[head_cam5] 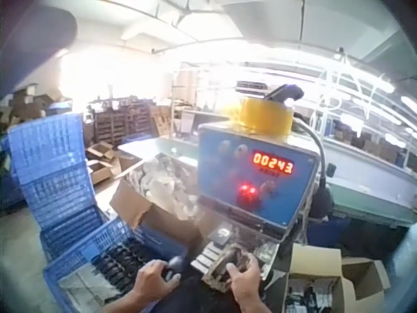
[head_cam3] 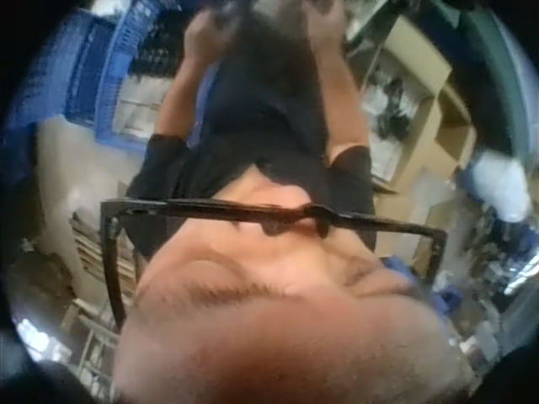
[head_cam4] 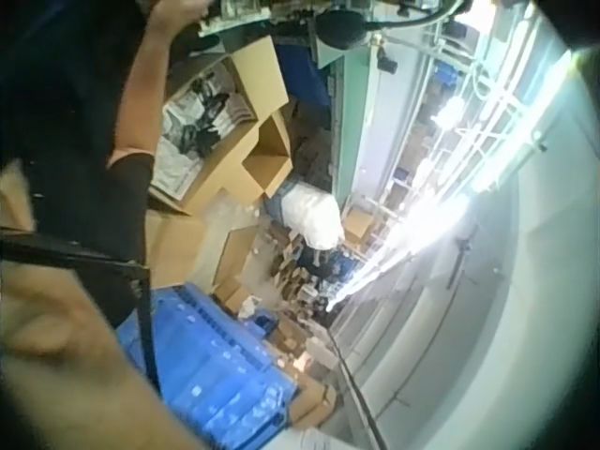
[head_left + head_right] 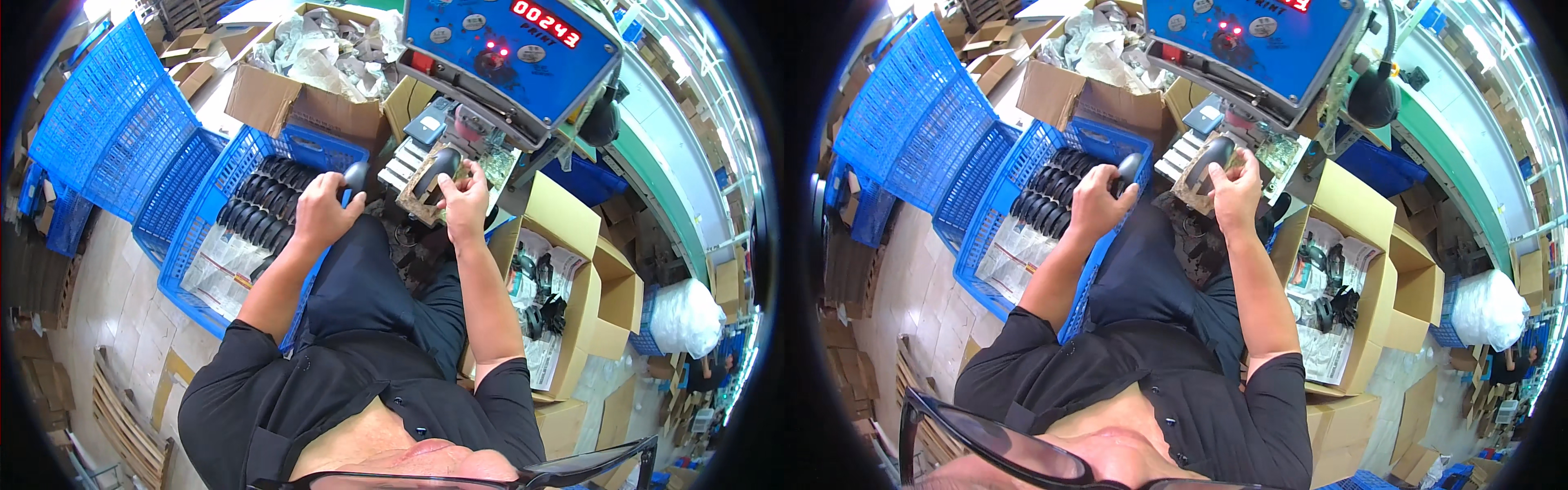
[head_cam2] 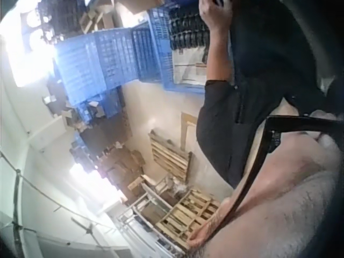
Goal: Process electronic components using a machine and then pack them into individual bags from a floor workstation.
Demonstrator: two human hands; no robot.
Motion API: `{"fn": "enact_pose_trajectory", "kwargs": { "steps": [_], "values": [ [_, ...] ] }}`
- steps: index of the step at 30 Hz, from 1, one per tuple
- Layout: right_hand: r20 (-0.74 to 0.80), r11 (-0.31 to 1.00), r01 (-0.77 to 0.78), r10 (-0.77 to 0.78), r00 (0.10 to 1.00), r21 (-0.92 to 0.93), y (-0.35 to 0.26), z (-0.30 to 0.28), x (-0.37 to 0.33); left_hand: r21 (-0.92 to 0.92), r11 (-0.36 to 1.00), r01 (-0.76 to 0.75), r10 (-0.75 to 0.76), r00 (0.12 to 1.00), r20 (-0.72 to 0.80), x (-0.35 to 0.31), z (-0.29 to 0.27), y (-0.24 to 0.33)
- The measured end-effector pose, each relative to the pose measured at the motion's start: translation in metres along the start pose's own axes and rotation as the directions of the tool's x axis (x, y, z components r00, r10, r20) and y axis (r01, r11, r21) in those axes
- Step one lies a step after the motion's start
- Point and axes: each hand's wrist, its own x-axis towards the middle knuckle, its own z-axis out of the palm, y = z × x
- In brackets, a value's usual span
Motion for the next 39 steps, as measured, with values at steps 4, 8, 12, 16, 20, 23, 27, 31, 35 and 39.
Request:
{"fn": "enact_pose_trajectory", "kwargs": {
  "steps": [4, 8, 12, 16, 20, 23, 27, 31, 35, 39],
  "values": [
    [0.024, 0.996, 0.062, -0.061, 0.998, -0.057, 0.007, 0.008, -0.006, 0.055, 0.968, 0.244, -0.248, 0.966, 0.078, -0.037, -0.025, -0.038],
    [0.001, 1.000, -0.017, 0.017, 1.000, 0.015, 0.011, -0.021, -0.029, 0.073, 0.877, 0.475, -0.481, 0.868, 0.127, -0.081, -0.041, -0.106],
    [-0.164, 0.957, -0.070, 0.023, 0.986, -0.283, 0.071, -0.134, -0.041, 0.245, 0.781, 0.575, -0.617, 0.772, 0.154, -0.117, -0.073, -0.184],
    [-0.177, 0.777, -0.131, 0.026, 0.984, -0.616, 0.171, -0.307, -0.059, 0.426, 0.734, 0.529, -0.646, 0.738, 0.196, -0.163, -0.092, -0.240],
    [-0.146, 0.097, -0.171, 0.217, 0.965, -0.981, 0.178, -0.328, -0.092, 0.542, 0.676, 0.499, -0.699, 0.667, 0.258, -0.193, -0.102, -0.254],
    [-0.190, 0.200, -0.258, 0.306, 0.933, -0.945, 0.212, -0.351, -0.120, 0.567, 0.649, 0.507, -0.721, 0.648, 0.246, -0.195, -0.093, -0.264],
    [-0.133, 0.244, -0.205, 0.284, 0.950, -0.948, 0.238, -0.362, -0.137, 0.582, 0.642, 0.499, -0.721, 0.652, 0.236, -0.195, -0.082, -0.277],
    [-0.094, 0.267, -0.210, 0.391, 0.916, -0.940, 0.224, -0.347, -0.127, 0.588, 0.620, 0.520, -0.759, 0.588, 0.280, -0.200, -0.079, -0.286],
    [-0.219, 0.158, -0.256, 0.220, 0.951, -0.954, 0.216, -0.336, -0.124, 0.584, 0.641, 0.499, -0.735, 0.618, 0.279, -0.201, -0.076, -0.282],
    [-0.311, -0.087, -0.305, 0.058, 0.949, -0.948, 0.202, -0.337, -0.111, 0.578, 0.664, 0.475, -0.691, 0.684, 0.232, -0.201, -0.076, -0.264]
  ]
}}
